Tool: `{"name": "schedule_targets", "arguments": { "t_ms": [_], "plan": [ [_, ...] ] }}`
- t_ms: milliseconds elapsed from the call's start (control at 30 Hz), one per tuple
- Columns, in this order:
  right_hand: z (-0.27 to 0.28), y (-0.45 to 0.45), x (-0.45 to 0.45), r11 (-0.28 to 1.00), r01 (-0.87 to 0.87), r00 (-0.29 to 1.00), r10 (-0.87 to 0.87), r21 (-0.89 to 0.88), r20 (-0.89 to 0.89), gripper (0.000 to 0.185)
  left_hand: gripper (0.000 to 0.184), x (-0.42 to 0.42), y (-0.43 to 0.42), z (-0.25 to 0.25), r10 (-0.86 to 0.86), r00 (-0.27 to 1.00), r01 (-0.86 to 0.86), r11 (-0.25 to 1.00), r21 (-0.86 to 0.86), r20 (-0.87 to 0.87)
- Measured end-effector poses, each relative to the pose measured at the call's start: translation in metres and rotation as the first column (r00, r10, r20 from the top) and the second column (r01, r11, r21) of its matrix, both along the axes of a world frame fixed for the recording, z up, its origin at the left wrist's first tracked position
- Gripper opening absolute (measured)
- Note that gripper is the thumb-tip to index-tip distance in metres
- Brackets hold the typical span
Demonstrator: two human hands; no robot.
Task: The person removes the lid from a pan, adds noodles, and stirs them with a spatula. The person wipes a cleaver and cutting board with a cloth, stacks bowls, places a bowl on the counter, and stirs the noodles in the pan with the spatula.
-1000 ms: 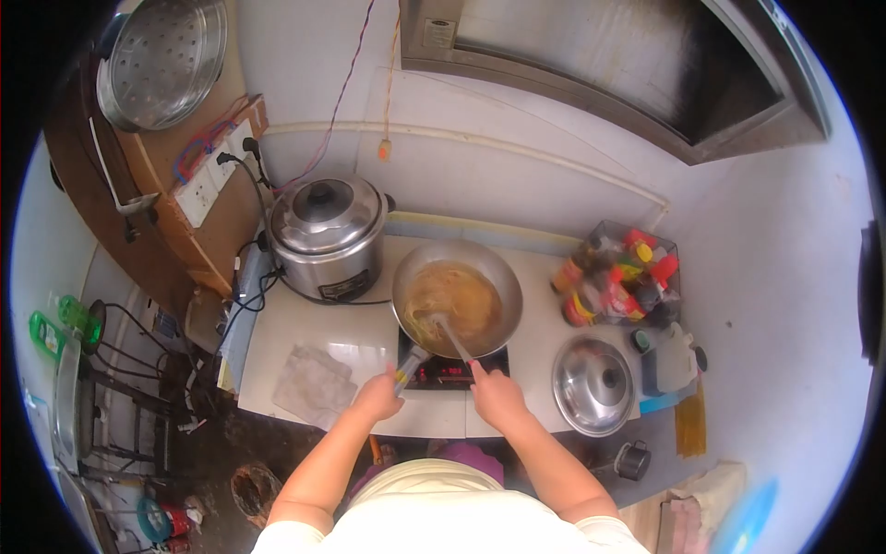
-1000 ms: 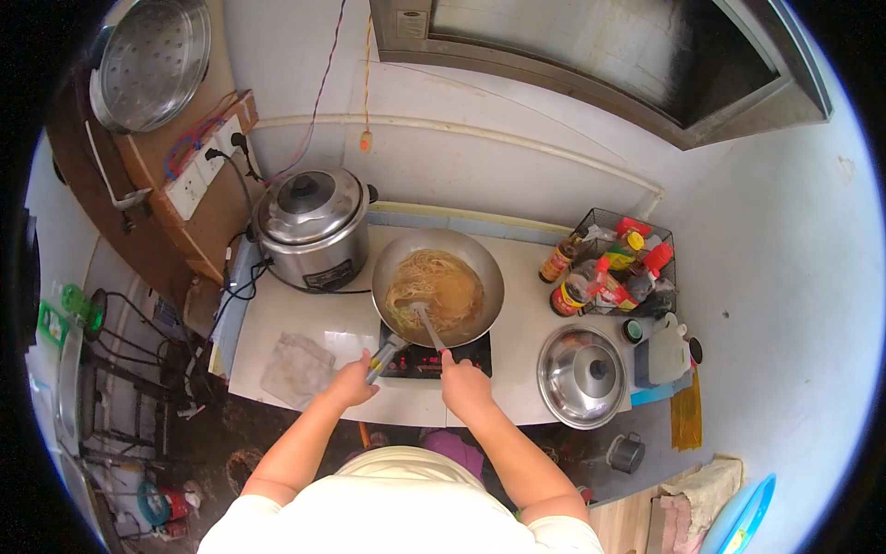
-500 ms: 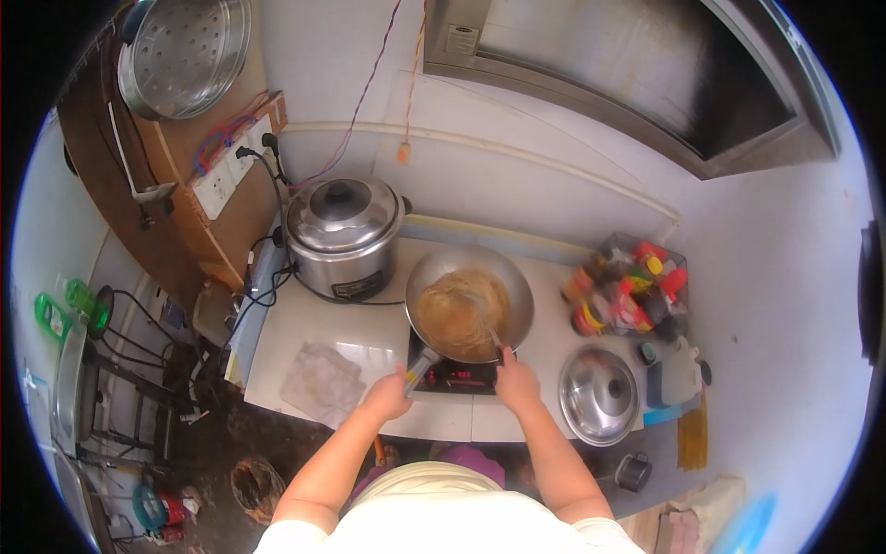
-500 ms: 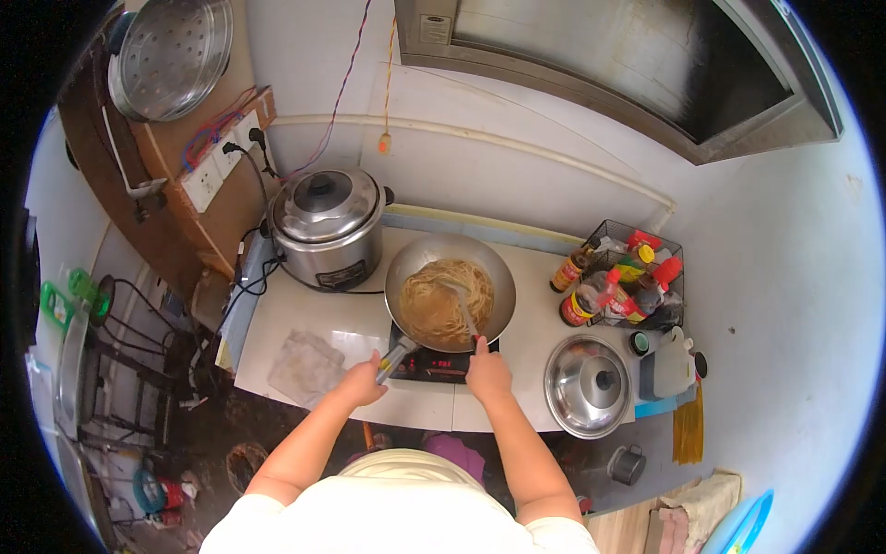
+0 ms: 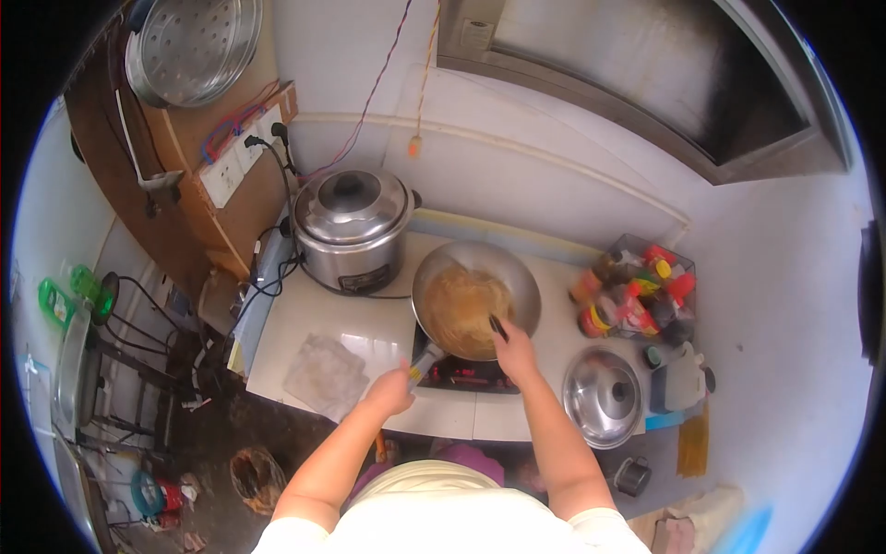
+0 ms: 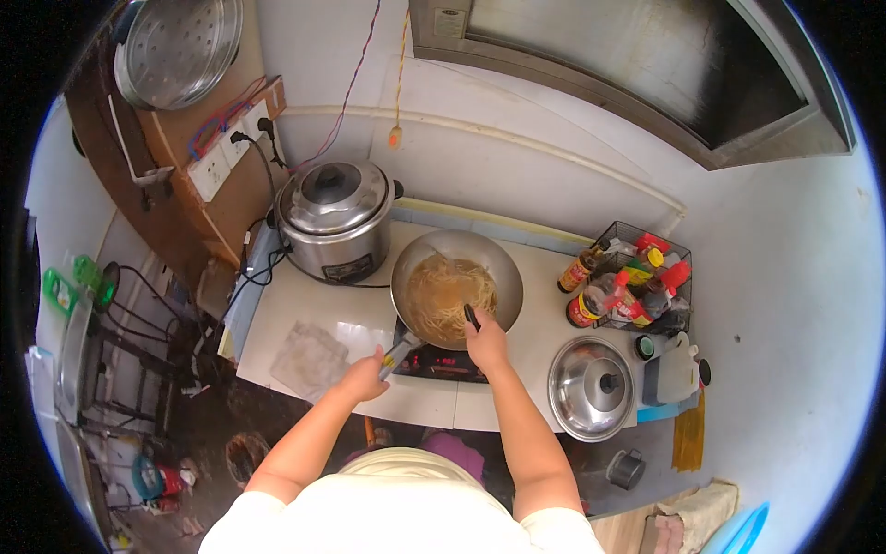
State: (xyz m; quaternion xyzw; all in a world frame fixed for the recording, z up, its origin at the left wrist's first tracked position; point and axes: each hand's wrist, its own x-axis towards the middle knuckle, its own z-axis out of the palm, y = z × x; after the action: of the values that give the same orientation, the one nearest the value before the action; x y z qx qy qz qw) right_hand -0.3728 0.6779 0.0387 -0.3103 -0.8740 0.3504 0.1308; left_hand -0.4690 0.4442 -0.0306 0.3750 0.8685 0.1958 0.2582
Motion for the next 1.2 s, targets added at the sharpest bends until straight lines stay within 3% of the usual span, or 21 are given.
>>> {"name": "schedule_targets", "arguments": {
  "t_ms": [167, 267, 367, 467, 667, 733, 867, 1033, 1167, 1200],
  "plan": [
    [-0.017, 0.007, 0.013, 0.995, -0.098, 0.994, 0.098, -0.007, 0.046, 0.036, 0.083, -0.001, 0.002, -0.004, -0.002, 1.000, 0.002, 1.000, -0.010, 0.001],
    [0.007, -0.001, 0.031, 0.993, -0.122, 0.981, 0.121, -0.001, 0.152, 0.039, 0.083, 0.000, 0.003, 0.003, 0.002, 1.000, -0.002, 1.000, -0.012, 0.006],
    [0.031, -0.005, 0.052, 0.974, -0.190, 0.938, 0.144, 0.120, 0.315, 0.038, 0.083, -0.001, 0.002, -0.004, -0.016, 1.000, 0.016, 1.000, 0.002, -0.015],
    [0.044, -0.001, 0.075, 0.920, -0.283, 0.919, 0.178, 0.272, 0.352, 0.036, 0.083, -0.001, 0.002, -0.003, -0.015, 1.000, 0.015, 1.000, 0.006, -0.012],
    [0.044, 0.013, 0.083, 0.973, -0.128, 0.972, 0.086, 0.191, 0.217, 0.033, 0.084, -0.001, 0.002, -0.004, -0.008, 1.000, 0.008, 1.000, 0.014, -0.003],
    [0.027, 0.013, 0.070, 0.989, -0.038, 0.999, 0.032, 0.142, 0.044, 0.032, 0.084, -0.001, 0.002, -0.004, -0.011, 1.000, 0.011, 1.000, 0.006, -0.004],
    [0.002, 0.014, 0.030, 0.997, 0.029, 0.994, -0.035, -0.065, -0.099, 0.032, 0.084, -0.001, 0.001, 0.006, 0.001, 1.000, -0.001, 1.000, -0.026, 0.014],
    [-0.002, 0.007, 0.011, 0.998, -0.062, 0.998, 0.062, 0.030, 0.005, 0.032, 0.078, 0.002, 0.002, 0.020, -0.005, 1.000, 0.006, 0.999, -0.052, 0.029],
    [0.009, 0.003, 0.025, 0.992, -0.113, 0.977, 0.101, 0.053, 0.190, 0.034, 0.083, 0.000, 0.002, -0.006, -0.013, 1.000, 0.012, 1.000, -0.008, -0.022],
    [0.017, 0.002, 0.031, 0.979, -0.159, 0.963, 0.125, 0.129, 0.240, 0.034, 0.083, 0.001, 0.003, -0.005, -0.012, 1.000, 0.012, 1.000, -0.008, -0.022]
  ]
}}
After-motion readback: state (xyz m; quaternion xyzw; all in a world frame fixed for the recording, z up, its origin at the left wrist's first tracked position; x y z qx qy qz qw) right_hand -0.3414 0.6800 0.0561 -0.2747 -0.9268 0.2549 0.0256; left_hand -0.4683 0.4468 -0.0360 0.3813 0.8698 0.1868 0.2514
